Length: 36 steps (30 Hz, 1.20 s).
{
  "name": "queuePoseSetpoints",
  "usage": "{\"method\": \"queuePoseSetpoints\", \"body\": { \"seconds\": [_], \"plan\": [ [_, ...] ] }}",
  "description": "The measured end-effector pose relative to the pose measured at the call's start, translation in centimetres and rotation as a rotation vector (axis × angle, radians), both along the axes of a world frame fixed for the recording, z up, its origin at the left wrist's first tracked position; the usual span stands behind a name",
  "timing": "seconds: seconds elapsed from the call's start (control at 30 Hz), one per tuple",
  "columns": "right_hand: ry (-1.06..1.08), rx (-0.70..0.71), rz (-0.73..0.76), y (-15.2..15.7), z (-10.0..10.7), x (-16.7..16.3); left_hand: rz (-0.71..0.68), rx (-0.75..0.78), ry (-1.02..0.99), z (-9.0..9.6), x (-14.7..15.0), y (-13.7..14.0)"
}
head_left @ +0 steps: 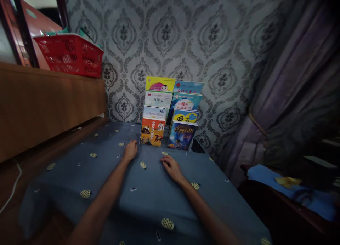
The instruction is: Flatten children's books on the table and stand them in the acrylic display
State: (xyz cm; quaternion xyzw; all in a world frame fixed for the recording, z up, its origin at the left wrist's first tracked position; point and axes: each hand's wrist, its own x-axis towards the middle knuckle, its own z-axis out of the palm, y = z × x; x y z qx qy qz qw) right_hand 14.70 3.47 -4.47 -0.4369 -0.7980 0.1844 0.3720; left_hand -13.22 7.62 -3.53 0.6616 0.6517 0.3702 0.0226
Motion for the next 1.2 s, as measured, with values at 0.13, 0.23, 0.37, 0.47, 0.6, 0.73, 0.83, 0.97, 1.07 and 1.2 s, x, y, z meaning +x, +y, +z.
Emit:
{"method": "queuePoseSetpoints", "body": {
  "seconds": [0.13,0.23,0.37,0.47,0.6,0.73,0.83,0.97,1.07,1.2],
  "plan": [
    [-0.019,-0.001,0.006,0.0,0.1,0.0,-0.008,0.001,-0.025,0.0,0.0,-0.1],
    [-0.011,-0.001,0.006,-0.1,0.1,-0.1,-0.013,0.010,-0.057,-0.1,0.0,-0.2],
    [0.013,-0.006,0.001,-0.1,0.2,-0.1,-0.023,0.036,-0.131,-0.3,0.3,0.0],
    [0.028,-0.002,0.015,-0.2,0.3,-0.1,-0.016,0.069,-0.218,0.0,0.2,0.6],
    [0.058,0.000,0.022,-0.4,0.0,0.1,-0.006,0.133,-0.364,1.5,-0.5,2.4],
    [0.153,0.022,-0.051,-0.4,0.2,-0.1,-0.045,0.219,-0.499,4.3,-1.3,5.0],
    [0.240,0.089,-0.136,0.8,2.5,-0.8,-0.099,0.284,-0.573,6.6,-1.4,6.9],
    [0.347,0.216,-0.211,4.5,7.9,-2.4,-0.218,0.405,-0.669,9.7,-0.7,9.0],
    [0.406,0.269,-0.232,7.8,11.0,-3.3,-0.244,0.484,-0.619,11.6,0.2,10.3],
    [0.470,0.190,-0.211,11.3,12.3,-4.3,-0.196,0.489,-0.521,13.1,1.4,11.5]
  ]
}}
